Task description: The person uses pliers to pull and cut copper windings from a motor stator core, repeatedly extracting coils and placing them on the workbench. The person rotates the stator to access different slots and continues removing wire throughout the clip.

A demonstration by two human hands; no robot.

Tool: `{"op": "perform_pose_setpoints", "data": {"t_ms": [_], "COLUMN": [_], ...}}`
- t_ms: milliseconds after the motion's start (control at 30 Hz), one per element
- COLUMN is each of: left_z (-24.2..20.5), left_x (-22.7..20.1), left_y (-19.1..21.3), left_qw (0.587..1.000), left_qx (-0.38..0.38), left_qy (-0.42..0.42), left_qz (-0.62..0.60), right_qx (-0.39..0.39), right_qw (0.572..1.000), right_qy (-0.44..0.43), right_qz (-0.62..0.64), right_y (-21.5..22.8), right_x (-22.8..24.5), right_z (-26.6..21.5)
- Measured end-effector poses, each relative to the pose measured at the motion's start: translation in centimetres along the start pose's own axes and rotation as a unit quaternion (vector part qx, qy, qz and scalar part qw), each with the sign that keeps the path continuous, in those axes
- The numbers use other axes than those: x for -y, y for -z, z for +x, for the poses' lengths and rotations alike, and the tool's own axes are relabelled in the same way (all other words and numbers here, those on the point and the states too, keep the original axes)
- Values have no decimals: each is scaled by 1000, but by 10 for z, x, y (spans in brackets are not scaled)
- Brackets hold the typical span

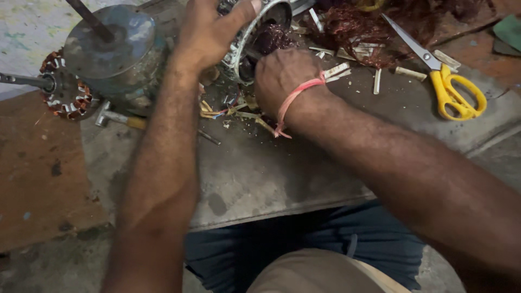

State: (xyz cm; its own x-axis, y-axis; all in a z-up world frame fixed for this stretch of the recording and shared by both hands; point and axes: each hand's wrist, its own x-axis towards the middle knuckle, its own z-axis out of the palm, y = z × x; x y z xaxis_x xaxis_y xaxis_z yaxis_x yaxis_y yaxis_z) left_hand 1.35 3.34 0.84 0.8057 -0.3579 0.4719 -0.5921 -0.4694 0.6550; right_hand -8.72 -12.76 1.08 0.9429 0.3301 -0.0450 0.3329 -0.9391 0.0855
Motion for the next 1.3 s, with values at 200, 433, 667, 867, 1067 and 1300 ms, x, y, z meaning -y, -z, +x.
{"op": "perform_pose_setpoints", "data": {"t_ms": [200,433,667,867,1067,1300], "left_z": [-10,-7,-10,-6,-2,-7], "left_x": [-24,-24,-34,-29,-30,-29], "left_y": [-4,-3,-18,-20,-22,-26], "left_qw": [995,995,973,964,968,956], "left_qx": [-16,-52,-31,-86,-36,-101], "left_qy": [9,17,25,-50,86,-5], "left_qz": [100,82,226,247,235,274], "right_qx": [92,-11,56,-46,80,-58], "right_qw": [995,901,957,923,979,984], "right_qy": [43,47,-48,-17,-7,-52], "right_qz": [21,430,280,381,189,163], "right_y": [-12,-17,-33,-26,31,-25], "right_x": [-36,-65,-51,-51,-78,-122], "right_z": [20,14,18,9,-99,-137]}}
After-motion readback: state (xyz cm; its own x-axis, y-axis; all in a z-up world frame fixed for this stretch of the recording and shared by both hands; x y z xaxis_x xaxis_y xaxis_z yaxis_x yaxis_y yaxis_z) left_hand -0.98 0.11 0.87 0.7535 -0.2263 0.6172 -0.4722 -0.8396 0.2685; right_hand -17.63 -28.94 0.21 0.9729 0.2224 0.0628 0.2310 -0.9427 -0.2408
